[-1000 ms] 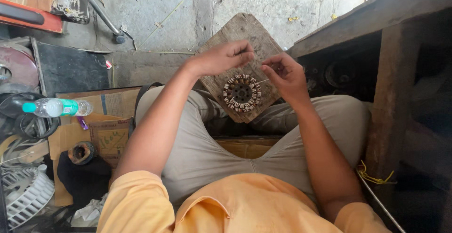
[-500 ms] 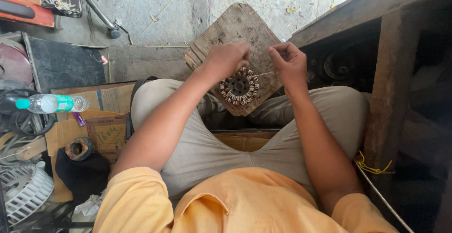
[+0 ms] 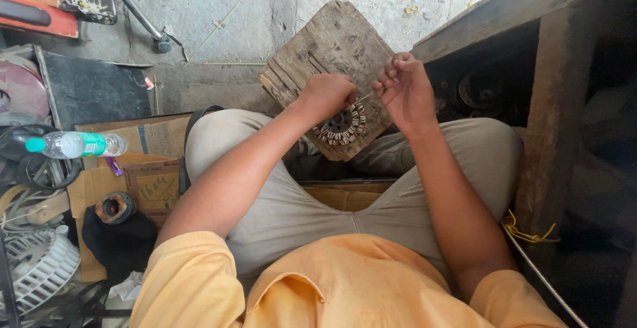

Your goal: The person winds copper wire around the slots of a motor stator core, using a wooden jig to hold the stator in place. They use scissors to cut the wire and then twist the ends to secure the winding.

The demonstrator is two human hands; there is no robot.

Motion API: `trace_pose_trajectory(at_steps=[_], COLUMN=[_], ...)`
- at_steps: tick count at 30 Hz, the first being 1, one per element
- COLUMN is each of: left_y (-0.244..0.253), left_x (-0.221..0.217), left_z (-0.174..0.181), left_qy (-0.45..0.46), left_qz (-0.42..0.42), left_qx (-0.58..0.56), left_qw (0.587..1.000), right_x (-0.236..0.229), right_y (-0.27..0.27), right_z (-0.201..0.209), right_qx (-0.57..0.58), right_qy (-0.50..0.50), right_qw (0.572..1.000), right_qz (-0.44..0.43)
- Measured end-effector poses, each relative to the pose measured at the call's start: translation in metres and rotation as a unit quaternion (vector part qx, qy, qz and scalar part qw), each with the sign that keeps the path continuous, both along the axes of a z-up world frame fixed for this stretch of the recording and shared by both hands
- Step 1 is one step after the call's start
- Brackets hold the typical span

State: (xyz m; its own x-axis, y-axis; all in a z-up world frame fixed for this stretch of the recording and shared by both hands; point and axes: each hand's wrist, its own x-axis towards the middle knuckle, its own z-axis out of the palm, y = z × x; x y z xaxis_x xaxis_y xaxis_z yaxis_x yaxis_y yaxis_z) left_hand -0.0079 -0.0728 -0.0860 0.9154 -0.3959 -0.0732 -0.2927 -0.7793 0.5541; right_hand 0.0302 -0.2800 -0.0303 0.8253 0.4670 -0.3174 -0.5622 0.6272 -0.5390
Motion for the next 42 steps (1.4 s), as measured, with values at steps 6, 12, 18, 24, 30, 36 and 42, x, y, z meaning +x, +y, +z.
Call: trace_pose_trajectory(at_steps=[6,12,18,24,30,36,42], left_y=[0.001,0.001,-0.006,-0.016,-0.022,0.006,0.037], left_x=[0.006,0.011,0.025,0.042,0.067,0.065,0.062], left_z=[0.003,0.009,0.017,-0.005,-0.041,-0.046,0.006], left_qy=[0.055,0.132,0.07,0.161,0.103,0.183,0.222], left_qz=[-0.012,-0.022,0.013,0.105,0.311,0.385,0.3], left_qx=[-0.027,0.004,-0.096,-0.153,-0.312,-0.298,-0.126], left_qw=[0.998,0.991,0.993,0.97,0.892,0.854,0.919], right_x=[-0.003,-0.003,0.006,0.007,-0.012,-0.034,-0.034], right_y=[0.003,0.0,-0.016,-0.016,0.004,0.028,0.034], right_z=[-0.001,-0.022,-0.039,-0.045,-0.044,-0.043,-0.038], right_qx=[0.101,0.128,-0.108,-0.295,-0.382,-0.42,-0.412], right_qy=[0.024,0.043,-0.179,-0.193,-0.252,-0.352,-0.346], right_qw=[0.994,0.991,0.977,0.936,0.88,0.814,0.831], right_qz=[0.014,-0.004,-0.041,-0.001,0.128,0.191,0.142])
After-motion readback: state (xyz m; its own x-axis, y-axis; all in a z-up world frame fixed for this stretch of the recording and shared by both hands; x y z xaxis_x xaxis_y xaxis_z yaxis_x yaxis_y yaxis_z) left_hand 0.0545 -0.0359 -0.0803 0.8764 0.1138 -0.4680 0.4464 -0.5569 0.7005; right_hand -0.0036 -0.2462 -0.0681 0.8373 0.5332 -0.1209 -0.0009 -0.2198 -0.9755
